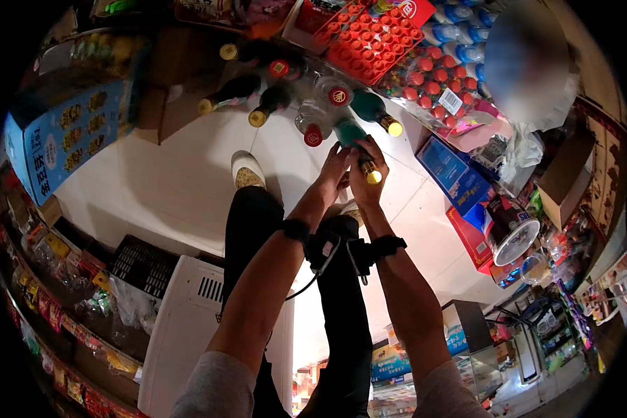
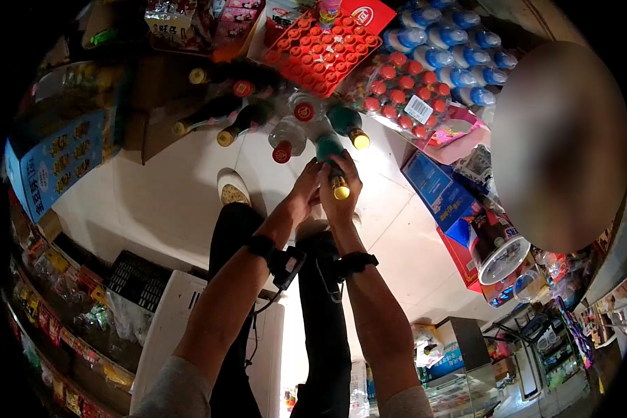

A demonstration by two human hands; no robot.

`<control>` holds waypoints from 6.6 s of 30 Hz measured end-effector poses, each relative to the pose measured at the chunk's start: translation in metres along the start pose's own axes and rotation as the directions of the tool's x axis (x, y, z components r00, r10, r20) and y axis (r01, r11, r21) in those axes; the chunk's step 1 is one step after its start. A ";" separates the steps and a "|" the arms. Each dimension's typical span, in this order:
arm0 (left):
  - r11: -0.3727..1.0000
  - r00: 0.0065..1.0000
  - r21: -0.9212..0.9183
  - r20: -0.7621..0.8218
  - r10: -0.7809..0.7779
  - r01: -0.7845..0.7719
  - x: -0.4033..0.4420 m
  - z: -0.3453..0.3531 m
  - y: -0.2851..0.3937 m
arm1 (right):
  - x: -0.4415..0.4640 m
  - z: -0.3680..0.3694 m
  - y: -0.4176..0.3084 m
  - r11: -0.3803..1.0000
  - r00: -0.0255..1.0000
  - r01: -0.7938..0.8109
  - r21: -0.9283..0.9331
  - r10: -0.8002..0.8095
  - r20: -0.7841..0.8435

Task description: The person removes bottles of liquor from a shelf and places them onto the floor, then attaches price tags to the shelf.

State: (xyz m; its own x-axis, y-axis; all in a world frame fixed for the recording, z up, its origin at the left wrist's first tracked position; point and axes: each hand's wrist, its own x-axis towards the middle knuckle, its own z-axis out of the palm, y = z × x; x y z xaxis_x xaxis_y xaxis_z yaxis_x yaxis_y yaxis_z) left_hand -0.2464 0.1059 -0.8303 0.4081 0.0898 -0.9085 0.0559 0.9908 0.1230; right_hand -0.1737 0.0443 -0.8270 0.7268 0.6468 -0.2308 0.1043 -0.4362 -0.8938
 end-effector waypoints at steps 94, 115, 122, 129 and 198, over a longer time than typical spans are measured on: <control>-0.742 -0.372 0.655 0.659 0.653 -0.143 -1.063 0.408 0.475 | 0.111 -0.277 -1.407 0.633 0.604 0.773 0.034 -0.719 -0.344; -0.649 -0.443 0.642 0.483 0.755 -0.408 -1.042 0.464 0.561 | -0.065 -0.243 -1.320 0.071 -0.022 0.975 -0.211 -0.913 -0.407; -0.774 -0.670 0.342 0.389 0.632 -0.533 -1.087 0.426 0.463 | -0.158 -0.275 -1.282 -0.252 -0.267 0.964 -0.088 -0.917 -0.298; -0.530 -0.501 -0.067 0.444 0.743 -0.845 -1.026 0.347 0.355 | -0.245 -0.313 -1.173 -0.300 -0.292 0.926 0.230 -0.954 -0.068; 0.948 0.958 0.142 0.054 0.281 -0.286 0.029 0.114 -0.025 | 0.088 -0.091 0.027 0.998 0.997 0.067 -0.016 -0.066 0.049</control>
State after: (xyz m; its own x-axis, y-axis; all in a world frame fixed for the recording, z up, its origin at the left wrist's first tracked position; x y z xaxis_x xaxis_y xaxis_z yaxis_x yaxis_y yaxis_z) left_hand -0.1325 0.0723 -0.8142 0.4556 0.3595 -0.8144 0.0656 0.8988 0.4334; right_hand -0.0457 0.0323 -0.8366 0.6840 0.7042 -0.1904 0.1634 -0.4022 -0.9008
